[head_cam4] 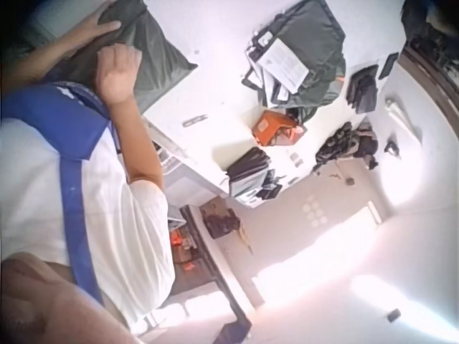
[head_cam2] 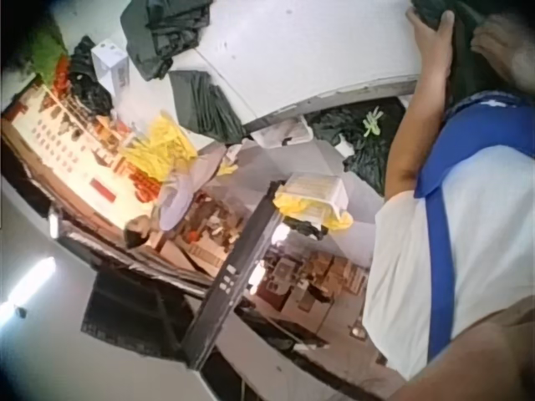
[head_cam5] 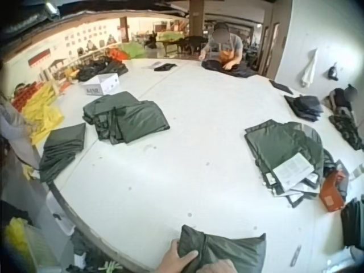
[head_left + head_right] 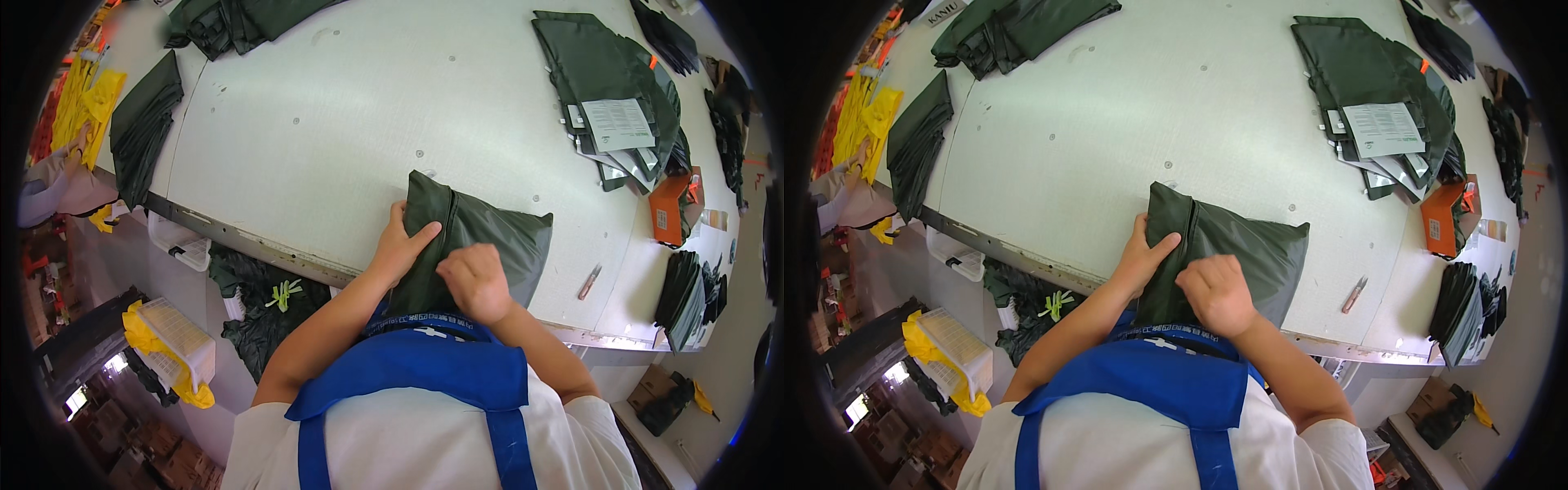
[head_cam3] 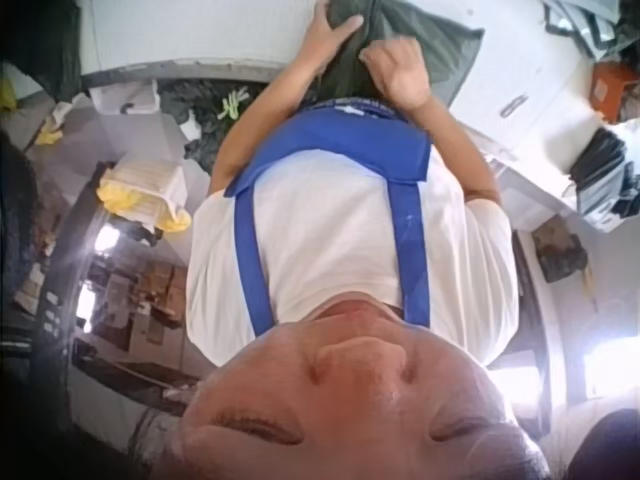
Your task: The person folds a dark green raincoat on a white table, aligns the sleeves, and folds it into a compact rectangle. They then place the folded coat into a small plastic bag and set it aside. The person repeats this process with another raincoat.
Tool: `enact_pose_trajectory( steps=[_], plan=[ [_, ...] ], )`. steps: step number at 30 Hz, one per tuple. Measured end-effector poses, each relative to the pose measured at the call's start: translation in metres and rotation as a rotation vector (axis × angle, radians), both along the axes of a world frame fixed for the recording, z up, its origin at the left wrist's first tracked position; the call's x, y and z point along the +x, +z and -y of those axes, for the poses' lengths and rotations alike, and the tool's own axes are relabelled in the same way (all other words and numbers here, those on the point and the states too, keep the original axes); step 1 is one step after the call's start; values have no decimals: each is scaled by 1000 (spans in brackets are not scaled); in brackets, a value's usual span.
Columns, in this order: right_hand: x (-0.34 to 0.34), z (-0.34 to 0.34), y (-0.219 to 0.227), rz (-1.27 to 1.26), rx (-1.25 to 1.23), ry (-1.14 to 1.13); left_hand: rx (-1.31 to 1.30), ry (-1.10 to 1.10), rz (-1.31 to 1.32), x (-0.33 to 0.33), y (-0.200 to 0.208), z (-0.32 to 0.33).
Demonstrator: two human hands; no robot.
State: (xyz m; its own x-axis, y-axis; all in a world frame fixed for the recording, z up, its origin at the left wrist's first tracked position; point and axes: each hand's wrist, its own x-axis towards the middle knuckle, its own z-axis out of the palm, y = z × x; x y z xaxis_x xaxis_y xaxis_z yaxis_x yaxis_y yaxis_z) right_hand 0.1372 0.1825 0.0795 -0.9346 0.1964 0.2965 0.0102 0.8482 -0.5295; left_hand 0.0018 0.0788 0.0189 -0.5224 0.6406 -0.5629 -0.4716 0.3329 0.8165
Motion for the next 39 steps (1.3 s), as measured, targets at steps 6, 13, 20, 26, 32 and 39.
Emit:
enact_pose_trajectory(
  steps=[6,13,20,26,32,39],
  plan=[
    [-50,-42,-8,4,158,-211,181,92,124,4,-3,12],
    [-26,-11,21,252,-325,-601,266,10,196,-10,20,12],
    [52,50,131,-23,-374,-777,610,-601,-35,10,153,-14],
    [188,117,152,-350,-851,-1385,990,-1522,-388,120,192,-20],
    [337,249,130,-848,-1013,-1781,708,-2093,-28,198,189,-10],
    [519,247,18,-1291,-819,-1959,162,-1868,-24,272,117,-12]
  ],
)
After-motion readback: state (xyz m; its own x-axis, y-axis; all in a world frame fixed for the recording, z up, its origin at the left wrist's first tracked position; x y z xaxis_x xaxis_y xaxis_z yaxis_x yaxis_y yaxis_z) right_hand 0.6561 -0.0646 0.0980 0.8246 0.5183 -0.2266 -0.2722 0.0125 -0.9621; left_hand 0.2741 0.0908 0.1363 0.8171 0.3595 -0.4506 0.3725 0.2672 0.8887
